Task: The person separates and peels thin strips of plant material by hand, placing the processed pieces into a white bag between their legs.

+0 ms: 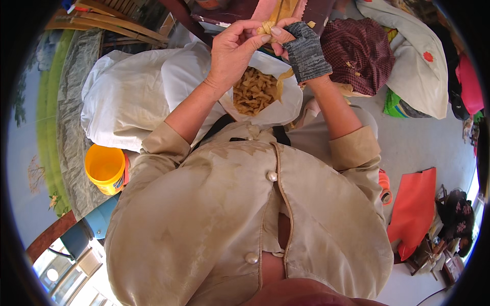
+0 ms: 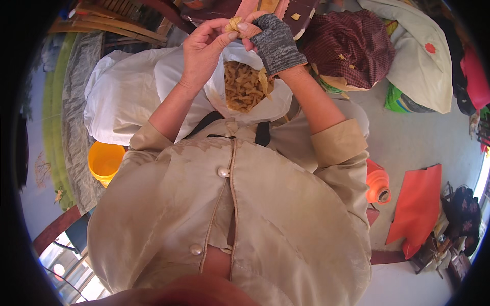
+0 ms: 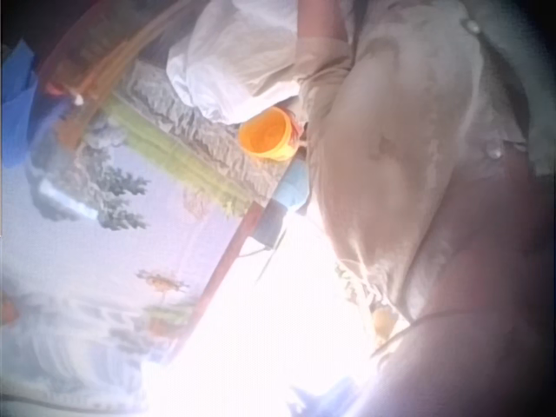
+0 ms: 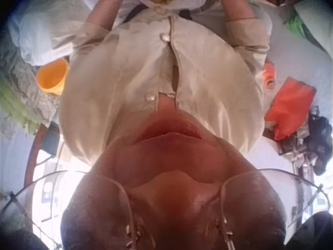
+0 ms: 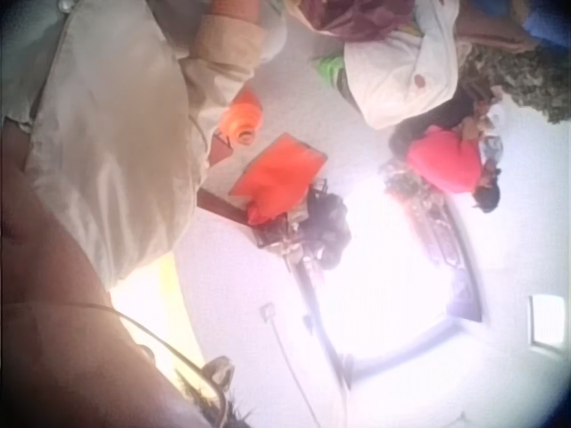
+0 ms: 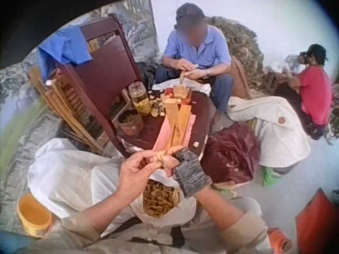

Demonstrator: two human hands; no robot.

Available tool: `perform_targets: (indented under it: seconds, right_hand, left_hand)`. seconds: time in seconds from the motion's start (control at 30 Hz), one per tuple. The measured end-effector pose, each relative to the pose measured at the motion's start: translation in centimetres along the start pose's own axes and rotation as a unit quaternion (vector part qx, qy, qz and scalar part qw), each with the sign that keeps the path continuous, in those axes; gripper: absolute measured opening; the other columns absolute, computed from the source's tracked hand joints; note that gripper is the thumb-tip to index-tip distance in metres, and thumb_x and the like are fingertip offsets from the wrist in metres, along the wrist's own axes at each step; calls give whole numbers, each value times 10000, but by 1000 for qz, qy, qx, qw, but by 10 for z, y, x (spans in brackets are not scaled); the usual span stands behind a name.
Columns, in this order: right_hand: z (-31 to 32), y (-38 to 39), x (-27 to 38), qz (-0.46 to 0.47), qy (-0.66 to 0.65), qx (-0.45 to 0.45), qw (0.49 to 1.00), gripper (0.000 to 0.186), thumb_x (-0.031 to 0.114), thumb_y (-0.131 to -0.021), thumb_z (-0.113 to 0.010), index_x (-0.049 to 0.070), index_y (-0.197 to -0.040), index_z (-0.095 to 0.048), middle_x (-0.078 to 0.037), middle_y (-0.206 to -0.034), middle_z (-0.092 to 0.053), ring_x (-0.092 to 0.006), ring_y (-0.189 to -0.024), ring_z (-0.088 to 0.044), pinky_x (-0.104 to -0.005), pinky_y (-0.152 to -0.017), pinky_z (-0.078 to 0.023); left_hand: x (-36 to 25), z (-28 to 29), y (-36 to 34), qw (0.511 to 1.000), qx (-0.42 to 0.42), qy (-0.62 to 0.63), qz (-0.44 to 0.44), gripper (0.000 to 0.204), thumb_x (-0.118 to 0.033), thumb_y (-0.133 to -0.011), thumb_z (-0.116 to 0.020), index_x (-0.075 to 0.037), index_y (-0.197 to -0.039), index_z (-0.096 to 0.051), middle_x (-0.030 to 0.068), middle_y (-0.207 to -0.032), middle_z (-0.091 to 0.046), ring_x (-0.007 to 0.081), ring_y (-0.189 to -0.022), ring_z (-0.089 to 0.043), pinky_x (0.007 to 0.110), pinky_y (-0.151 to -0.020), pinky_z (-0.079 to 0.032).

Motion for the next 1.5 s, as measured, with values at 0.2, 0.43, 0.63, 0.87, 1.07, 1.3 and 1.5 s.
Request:
perform_targets:
  seconds: [0.2, 0.43, 0.63, 0.87, 1.07, 1.3, 1.5]
  right_hand:
    - [30, -20, -18, -95, -229, -10, 969, 366, 405, -881, -461, 44, -842, -509, -23, -506, -408, -85, -374, -292, -192, -357, -231]
    - [38, -21, -5, -43, -51, 6, 998, 142, 172, -790, -619, 57, -788, -535, -26, -585, -544, -74, -448, -458, -194, -411, -367]
    - [0, -1, -23, -74, 115, 83, 987, 150, 161, -799, -601, 30, -800, -528, -54, -603, -587, -77, -441, -472, -209, -407, -376]
    - [-11, -5, -45, -106, 281, 178, 937, 412, 420, -789, -570, 9, -819, -581, -68, -582, -531, -154, -527, -498, -277, -504, -402]
    - [-31, -1, -43, 121, 324, 161, 924, 408, 368, -803, -503, -26, -875, -582, -207, -801, -574, -326, -802, -556, -384, -744, -419]
    - [-12, -10, -25, 137, 467, 77, 870, 327, 336, -814, -510, 39, -890, -624, -131, -893, -596, -286, -827, -571, -353, -770, -437]
    - [37, -50, -29, 113, 591, -8, 799, 345, 372, -812, -517, 50, -871, -625, -149, -787, -588, -306, -784, -581, -384, -720, -453]
  left_hand:
    - [-3, 8, -17, 1000, -15, 8, 4, 73, -26, -803, -598, 3, -870, -599, 10, -748, -599, 52, -677, -545, 181, -631, -459]
    - [-34, 24, -20, 956, -39, -256, -137, 180, -49, -739, -653, -44, -915, -616, 31, -858, -608, 138, -773, -586, 258, -719, -473]
    - [-15, -2, -1, 886, 178, -428, -30, 244, -142, -768, -582, -114, -1009, -559, 78, -954, -583, 306, -840, -563, 380, -694, -463]
    - [9, 17, 12, 851, 195, -487, -39, 237, -82, -782, -526, -133, -1013, -541, 58, -958, -541, 291, -840, -566, 381, -680, -455]
    - [18, 43, 2, 728, 170, -582, -321, 284, -76, -714, -541, -157, -987, -535, 2, -927, -530, 179, -779, -554, 305, -761, -394]
    - [39, 34, -19, 826, 108, -510, -215, 197, -99, -842, -497, -127, -1037, -490, 27, -751, -557, 185, -584, -560, 281, -503, -456]
    - [63, 16, -48, 969, 146, 18, 198, 202, -187, -906, -467, -75, -1072, -483, -23, -718, -469, 52, -566, -451, 208, -559, -434]
Point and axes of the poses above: each hand's wrist, its own y-axis away from the middle knuckle, its own z-axis out of the back of the hand, x = y × z, the point moved 4 cm from there along -y, towards the middle knuckle
